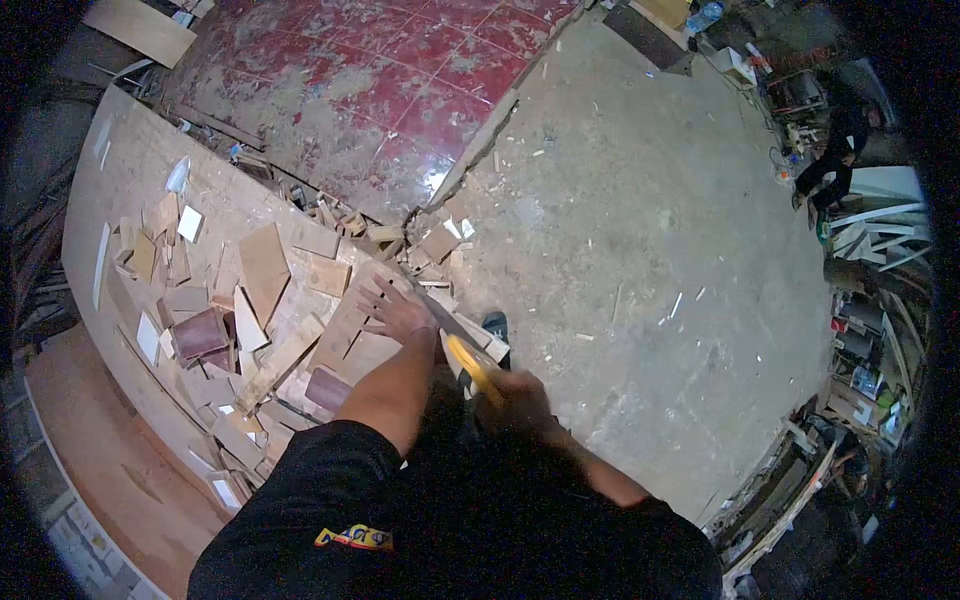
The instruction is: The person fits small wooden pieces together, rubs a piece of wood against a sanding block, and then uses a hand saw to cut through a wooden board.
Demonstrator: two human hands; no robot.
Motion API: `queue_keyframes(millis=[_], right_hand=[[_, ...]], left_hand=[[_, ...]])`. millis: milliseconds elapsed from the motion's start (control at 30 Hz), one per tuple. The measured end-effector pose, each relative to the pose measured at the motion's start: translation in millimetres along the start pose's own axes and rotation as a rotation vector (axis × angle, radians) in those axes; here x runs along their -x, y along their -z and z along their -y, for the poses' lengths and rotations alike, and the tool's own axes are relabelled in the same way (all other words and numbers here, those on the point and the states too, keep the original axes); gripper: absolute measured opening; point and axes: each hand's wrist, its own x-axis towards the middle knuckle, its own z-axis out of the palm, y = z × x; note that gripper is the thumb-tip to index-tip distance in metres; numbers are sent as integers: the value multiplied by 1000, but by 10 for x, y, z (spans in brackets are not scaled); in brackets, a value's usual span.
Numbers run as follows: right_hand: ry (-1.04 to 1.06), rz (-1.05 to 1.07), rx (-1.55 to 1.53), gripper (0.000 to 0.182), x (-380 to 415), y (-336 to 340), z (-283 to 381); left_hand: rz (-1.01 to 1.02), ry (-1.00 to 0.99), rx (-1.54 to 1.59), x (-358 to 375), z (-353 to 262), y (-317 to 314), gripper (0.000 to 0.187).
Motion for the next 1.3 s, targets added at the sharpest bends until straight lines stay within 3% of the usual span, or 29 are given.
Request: queue_keyframes(millis=[67, 133, 233, 267, 333, 433, 500, 600, 700, 767, 800, 867, 933, 1000, 1033, 1067, 1133, 1200, 1233, 1300], right_hand=[[-196, 88, 59, 29, -367, -356, -197], [-207, 105, 113, 32, -705, -659, -204], [-224, 116, 46, 29, -403, -455, -194], [-232, 99, 31, 27, -266, -190, 80], [-122, 52, -93, 17, 70, 144, 202], [-94, 0, -108, 19, 60, 43, 173], [-248, 72, 73, 23, -371, -272, 50], [-253, 96, 82, 26, -742, -516, -6], [-315, 125, 116, 20, -437, -348, 83], [-111, 86, -15, 28, -34, -53, 114], [-111, 91, -12, 28, -38, 58, 268], [-323, 285, 105, 27, -22, 261, 524], [-127, 166, 39, 28, -167, -61, 213], [-324, 110, 99, 23, -571, -440, 93], [-314, 107, 99, 23, -587, -440, 60], [-304, 142, 82, 25, -629, -450, 30], [-289, 143, 23, 27, -516, -374, 42], [-232, 233, -341, 28, -242, -4, 198], [-239, 234, -343, 28, -104, 97, 327], [-242, 128, 4, 31, 34, 223, 495]], left_hand=[[11, 2, 34, 20, 45, 22, 69], [83, -3, 8, -16, 45, 27, 67], [-9, 9, -40, -39, 61, -180, 68], [-11, 0, -37, -55, 12, -118, 68], [37, 13, -6, 14, 1, 67, 68], [29, 10, -1, 10, 13, 31, 67], [36, 13, 1, -12, 27, -2, 66], [32, 10, 14, -44, 18, -73, 66], [49, -1, 6, -24, 49, -4, 66], [74, 11, 0, 3, 37, 55, 66], [58, 15, 4, -11, 3, 66, 67], [53, 22, 6, 28, 35, 40, 67], [7, 9, 26, -14, 38, -57, 69], [-35, -4, 12, -3, 68, -156, 71], [-82, -9, -5, -31, 61, -181, 72], [-98, 1, -5, -106, 17, -213, 72], [55, 29, -160, -40, 27, -88, 74], [77, 16, -96, -34, -32, 90, 74], [112, 18, -38, 4, -7, 129, 74], [101, 19, -17, 10, -5, 117, 74]])
